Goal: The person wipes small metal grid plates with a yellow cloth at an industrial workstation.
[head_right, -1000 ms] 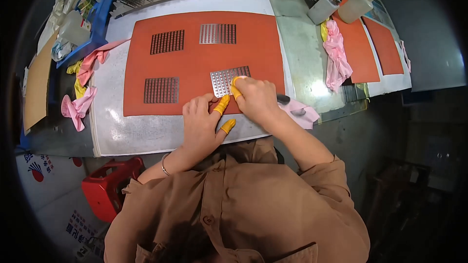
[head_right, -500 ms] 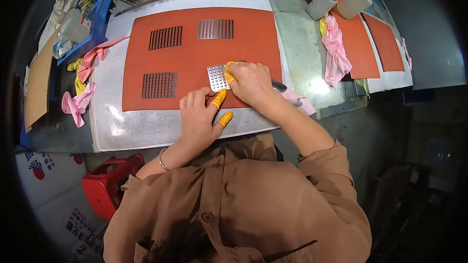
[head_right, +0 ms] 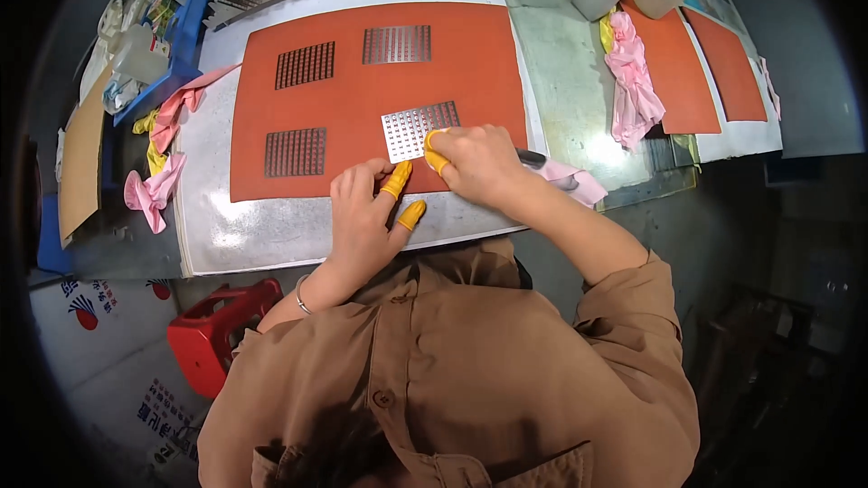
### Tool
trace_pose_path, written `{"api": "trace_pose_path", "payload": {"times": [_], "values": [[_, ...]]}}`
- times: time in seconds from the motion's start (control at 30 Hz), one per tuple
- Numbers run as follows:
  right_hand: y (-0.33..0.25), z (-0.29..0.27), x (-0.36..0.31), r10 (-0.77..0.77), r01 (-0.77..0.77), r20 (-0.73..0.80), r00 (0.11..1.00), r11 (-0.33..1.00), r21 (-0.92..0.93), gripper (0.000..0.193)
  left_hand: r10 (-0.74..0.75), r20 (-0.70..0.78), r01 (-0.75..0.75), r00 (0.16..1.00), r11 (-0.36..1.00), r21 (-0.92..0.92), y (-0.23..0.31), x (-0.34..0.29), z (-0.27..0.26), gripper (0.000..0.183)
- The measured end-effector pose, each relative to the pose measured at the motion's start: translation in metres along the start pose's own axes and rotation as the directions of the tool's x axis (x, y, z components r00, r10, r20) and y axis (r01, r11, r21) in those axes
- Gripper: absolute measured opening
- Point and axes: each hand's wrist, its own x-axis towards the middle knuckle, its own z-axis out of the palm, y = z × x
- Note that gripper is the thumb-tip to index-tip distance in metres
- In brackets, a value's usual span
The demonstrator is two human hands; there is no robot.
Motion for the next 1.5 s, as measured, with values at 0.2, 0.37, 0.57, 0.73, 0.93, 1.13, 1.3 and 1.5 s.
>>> {"api": "trace_pose_path", "payload": {"times": [0.2, 0.37, 0.57, 0.73, 0.93, 1.13, 1.3, 1.5], "values": [[0.014, 0.0, 0.011, -0.028, 0.029, -0.025, 0.999, 0.999, 0.017, 0.011, 0.052, 0.02, -0.053, 0.998, 0.999, 0.013, 0.004, 0.002, -0.003, 0.041], [0.022, -0.002, 0.019, -0.072, 0.073, -0.034, 0.997, 0.997, 0.02, 0.01, 0.071, 0.04, -0.072, 0.997, 0.996, 0.045, 0.008, 0.006, 0.001, 0.039], [0.012, -0.003, 0.016, -0.124, 0.12, 0.085, 0.989, 0.991, 0.057, 0.007, 0.067, 0.041, -0.071, 0.997, 0.994, 0.087, 0.008, 0.006, 0.0, 0.037], [0.008, -0.007, 0.008, -0.125, 0.116, 0.151, 0.981, 0.991, 0.068, 0.008, 0.067, 0.029, -0.069, 0.997, 0.994, 0.09, 0.009, 0.005, 0.001, 0.035], [0.006, -0.009, 0.012, -0.146, 0.136, 0.163, 0.976, 0.988, 0.07, 0.006, 0.086, 0.037, -0.088, 0.996, 0.993, 0.083, 0.008, 0.001, 0.001, 0.034], [0.024, -0.05, 0.01, -0.156, 0.126, 0.195, 0.968, 0.979, 0.158, 0.007, 0.089, 0.05, -0.091, 0.995, 0.995, 0.043, 0.008, 0.005, 0.0, 0.037], [0.054, -0.139, 0.009, 0.298, -0.284, -0.043, 0.954, 0.938, 0.199, 0.01, 0.122, 0.076, -0.122, 0.99, 0.992, -0.003, 0.01, 0.005, -0.012, 0.039], [0.145, -0.223, 0.032, 0.321, -0.418, -0.335, 0.886, 0.866, -0.274, 0.016, 0.139, 0.125, -0.142, 0.982, 0.99, 0.023, 0.013, 0.012, -0.005, 0.042]]}}
